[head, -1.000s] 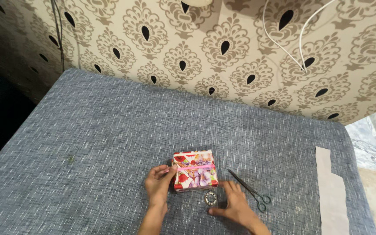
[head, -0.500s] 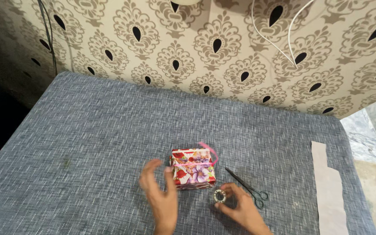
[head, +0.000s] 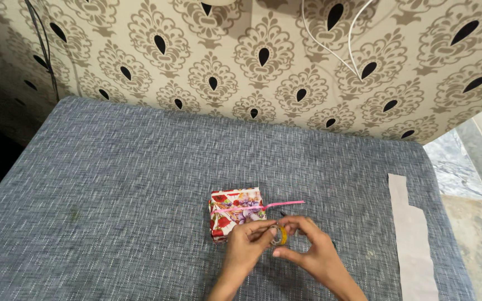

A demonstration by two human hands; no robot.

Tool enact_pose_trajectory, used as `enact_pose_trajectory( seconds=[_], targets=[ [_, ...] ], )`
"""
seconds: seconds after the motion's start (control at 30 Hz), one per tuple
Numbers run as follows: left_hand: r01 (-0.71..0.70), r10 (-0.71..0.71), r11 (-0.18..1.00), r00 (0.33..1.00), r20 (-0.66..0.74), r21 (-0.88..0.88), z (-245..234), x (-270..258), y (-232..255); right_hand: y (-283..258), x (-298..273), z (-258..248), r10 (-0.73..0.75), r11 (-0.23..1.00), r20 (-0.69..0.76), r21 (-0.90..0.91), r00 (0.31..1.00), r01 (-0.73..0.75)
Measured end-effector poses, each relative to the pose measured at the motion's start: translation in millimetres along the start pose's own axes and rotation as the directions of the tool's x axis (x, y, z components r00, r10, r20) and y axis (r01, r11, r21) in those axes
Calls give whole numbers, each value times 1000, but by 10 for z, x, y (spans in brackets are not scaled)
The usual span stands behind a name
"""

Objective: The person wraps a small box with floral-patterned paper, ties a pink ribbon around it, and secures the ribbon with tape. They use scissors to trim the ribbon ends and adjust the bow before placing the finished gift on the table.

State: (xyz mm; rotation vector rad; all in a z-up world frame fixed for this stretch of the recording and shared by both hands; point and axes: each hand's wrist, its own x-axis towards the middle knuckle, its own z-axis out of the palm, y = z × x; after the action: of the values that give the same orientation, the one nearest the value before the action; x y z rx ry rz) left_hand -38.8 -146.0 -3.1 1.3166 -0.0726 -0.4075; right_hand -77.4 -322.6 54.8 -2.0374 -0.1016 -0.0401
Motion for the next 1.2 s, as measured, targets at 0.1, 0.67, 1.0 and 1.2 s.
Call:
enact_pose_trajectory(
  seconds=[0.1, 0.67, 1.0, 1.2],
  targets=[
    [56, -53, 991, 998, -30, 119, -58, -37, 30, -56, -27, -40, 68, 997, 7, 47, 998, -68],
    [-17, 41, 977, 993, -110, 213, 39, -101, 344, -239, -47, 41, -98, 993, -123, -77, 988, 89],
    [-157, 255, 853, 958, -135, 497, 167, -177, 544, -140, -72, 74, -124, 990, -164, -81, 979, 112],
    [58, 50, 933, 956, -290, 354, 248, -156, 615, -213, -53, 95, -175, 982, -256, -116, 951, 150]
  ],
)
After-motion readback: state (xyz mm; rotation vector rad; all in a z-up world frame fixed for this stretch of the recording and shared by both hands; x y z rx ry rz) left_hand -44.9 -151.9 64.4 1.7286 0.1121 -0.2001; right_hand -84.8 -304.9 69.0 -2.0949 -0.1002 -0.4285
